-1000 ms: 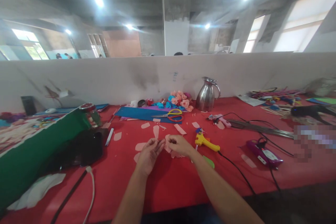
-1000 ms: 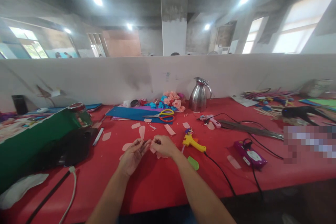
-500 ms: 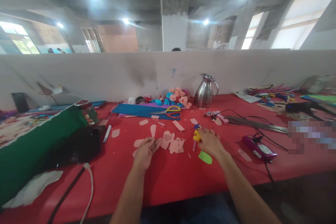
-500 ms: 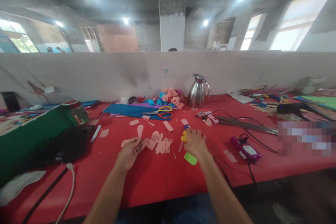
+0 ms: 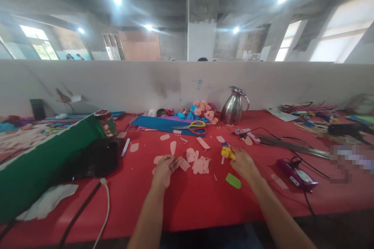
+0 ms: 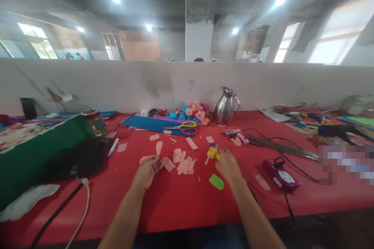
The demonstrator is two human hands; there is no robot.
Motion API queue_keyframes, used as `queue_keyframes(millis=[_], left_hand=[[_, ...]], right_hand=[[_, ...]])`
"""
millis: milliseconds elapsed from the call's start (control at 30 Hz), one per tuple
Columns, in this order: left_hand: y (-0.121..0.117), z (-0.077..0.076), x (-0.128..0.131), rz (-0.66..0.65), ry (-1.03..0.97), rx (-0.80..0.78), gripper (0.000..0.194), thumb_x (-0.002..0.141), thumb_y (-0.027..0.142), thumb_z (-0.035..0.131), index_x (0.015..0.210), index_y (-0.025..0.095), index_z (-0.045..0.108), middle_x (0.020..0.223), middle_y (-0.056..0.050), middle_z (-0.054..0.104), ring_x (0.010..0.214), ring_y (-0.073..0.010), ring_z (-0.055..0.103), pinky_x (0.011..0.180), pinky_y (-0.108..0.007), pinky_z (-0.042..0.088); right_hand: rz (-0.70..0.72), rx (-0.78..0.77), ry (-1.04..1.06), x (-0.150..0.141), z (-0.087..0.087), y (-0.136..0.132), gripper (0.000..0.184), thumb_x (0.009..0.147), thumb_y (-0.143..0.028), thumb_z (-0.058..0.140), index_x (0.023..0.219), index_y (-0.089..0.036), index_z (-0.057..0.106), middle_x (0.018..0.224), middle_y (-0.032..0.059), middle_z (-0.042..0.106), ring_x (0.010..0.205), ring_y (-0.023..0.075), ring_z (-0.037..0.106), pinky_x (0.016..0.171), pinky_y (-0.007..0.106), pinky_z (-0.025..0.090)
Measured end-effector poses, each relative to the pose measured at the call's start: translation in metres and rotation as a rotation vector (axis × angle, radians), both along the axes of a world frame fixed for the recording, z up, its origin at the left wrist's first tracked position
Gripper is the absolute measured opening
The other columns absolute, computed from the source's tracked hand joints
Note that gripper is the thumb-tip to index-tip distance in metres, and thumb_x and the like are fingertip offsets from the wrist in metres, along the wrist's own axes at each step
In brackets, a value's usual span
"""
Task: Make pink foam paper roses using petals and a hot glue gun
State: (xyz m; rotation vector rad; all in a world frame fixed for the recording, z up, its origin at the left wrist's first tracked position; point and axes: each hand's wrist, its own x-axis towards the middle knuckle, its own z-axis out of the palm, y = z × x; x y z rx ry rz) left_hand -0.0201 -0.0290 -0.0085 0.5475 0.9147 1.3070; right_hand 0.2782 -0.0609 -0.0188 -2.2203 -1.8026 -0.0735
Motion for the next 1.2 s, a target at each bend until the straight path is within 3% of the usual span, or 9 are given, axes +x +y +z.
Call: queue_keyframes(millis=[133, 267, 400, 500, 667, 800, 933, 1200], left_hand=[[-0.001, 0.008, -0.007, -0.023, -0.125, -0.049, 0.018, 0.071, -0.004, 0.052, 0.063, 0.012, 0.054, 0.061, -0.005, 0.064, 0.076, -0.0217, 0.069, 0.078, -0.032, 0.056], [-0.003, 0.014, -0.01, -0.047, -0.158, -0.101, 0.018, 0.073, -0.005, 0.05, 0.066, 0.01, 0.055, 0.063, -0.006, 0.064, 0.076, -0.0209, 0.069, 0.073, -0.026, 0.057], [-0.005, 0.013, -0.008, -0.13, -0.088, -0.124, 0.017, 0.073, -0.004, 0.048, 0.067, 0.01, 0.055, 0.063, -0.007, 0.064, 0.074, -0.0215, 0.069, 0.072, -0.027, 0.057], [-0.006, 0.008, -0.005, -0.167, 0.027, -0.106, 0.019, 0.074, -0.004, 0.047, 0.064, 0.012, 0.052, 0.06, -0.006, 0.062, 0.07, -0.0218, 0.069, 0.074, -0.031, 0.056], [-0.006, 0.006, -0.001, -0.221, 0.142, -0.056, 0.017, 0.076, 0.0, 0.048, 0.066, 0.014, 0.05, 0.065, -0.009, 0.066, 0.075, -0.0214, 0.069, 0.08, -0.034, 0.053], [-0.007, 0.008, 0.002, -0.238, 0.203, -0.055, 0.016, 0.078, 0.002, 0.048, 0.068, 0.014, 0.047, 0.067, -0.011, 0.068, 0.075, -0.021, 0.069, 0.079, -0.034, 0.053], [-0.007, 0.008, 0.003, -0.252, 0.227, -0.055, 0.016, 0.079, 0.003, 0.046, 0.069, 0.015, 0.046, 0.06, -0.008, 0.066, 0.07, -0.0195, 0.069, 0.075, -0.032, 0.054], [-0.008, 0.006, 0.004, -0.266, 0.248, -0.017, 0.013, 0.078, 0.003, 0.047, 0.071, 0.015, 0.047, 0.065, -0.01, 0.068, 0.07, -0.0186, 0.069, 0.075, -0.032, 0.053]], right_hand=[[0.015, 0.122, 0.127, -0.005, 0.012, -0.003, 0.02, 0.075, -0.014, 0.045, 0.087, -0.015, 0.061, 0.09, 0.0123, 0.065, 0.088, 0.0225, 0.058, 0.074, 0.028, 0.04], [-0.011, 0.139, 0.527, -0.016, 0.023, -0.005, 0.021, 0.08, -0.028, 0.043, 0.087, -0.014, 0.058, 0.073, 0.0089, 0.064, 0.067, 0.0211, 0.062, 0.056, 0.027, 0.041], [0.117, 0.105, 0.974, -0.029, 0.03, -0.012, 0.03, 0.076, -0.042, 0.05, 0.087, -0.015, 0.056, 0.059, 0.0008, 0.059, 0.049, 0.0148, 0.055, 0.043, 0.023, 0.035], [0.213, 0.054, 1.086, -0.037, 0.037, -0.023, 0.033, 0.072, -0.047, 0.055, 0.082, -0.015, 0.056, 0.053, -0.0028, 0.053, 0.046, 0.0113, 0.049, 0.043, 0.021, 0.034], [0.366, -0.132, 0.994, -0.051, 0.048, -0.045, 0.04, 0.078, -0.054, 0.049, 0.073, -0.015, 0.058, 0.05, -0.0032, 0.049, 0.045, 0.0098, 0.044, 0.043, 0.021, 0.033], [0.515, -0.2, 0.845, -0.069, 0.05, -0.055, 0.043, 0.083, -0.054, 0.044, 0.086, -0.015, 0.062, 0.068, 0.0026, 0.062, 0.061, 0.0147, 0.055, 0.054, 0.023, 0.041], [0.499, -0.228, 0.708, -0.081, 0.05, -0.056, 0.042, 0.084, -0.052, 0.044, 0.1, -0.018, 0.063, 0.091, 0.0076, 0.067, 0.082, 0.0218, 0.06, 0.067, 0.028, 0.044], [0.439, -0.284, 0.587, -0.083, 0.05, -0.055, 0.047, 0.085, -0.055, 0.04, 0.095, -0.016, 0.064, 0.088, 0.0091, 0.067, 0.079, 0.0216, 0.06, 0.063, 0.025, 0.04]])
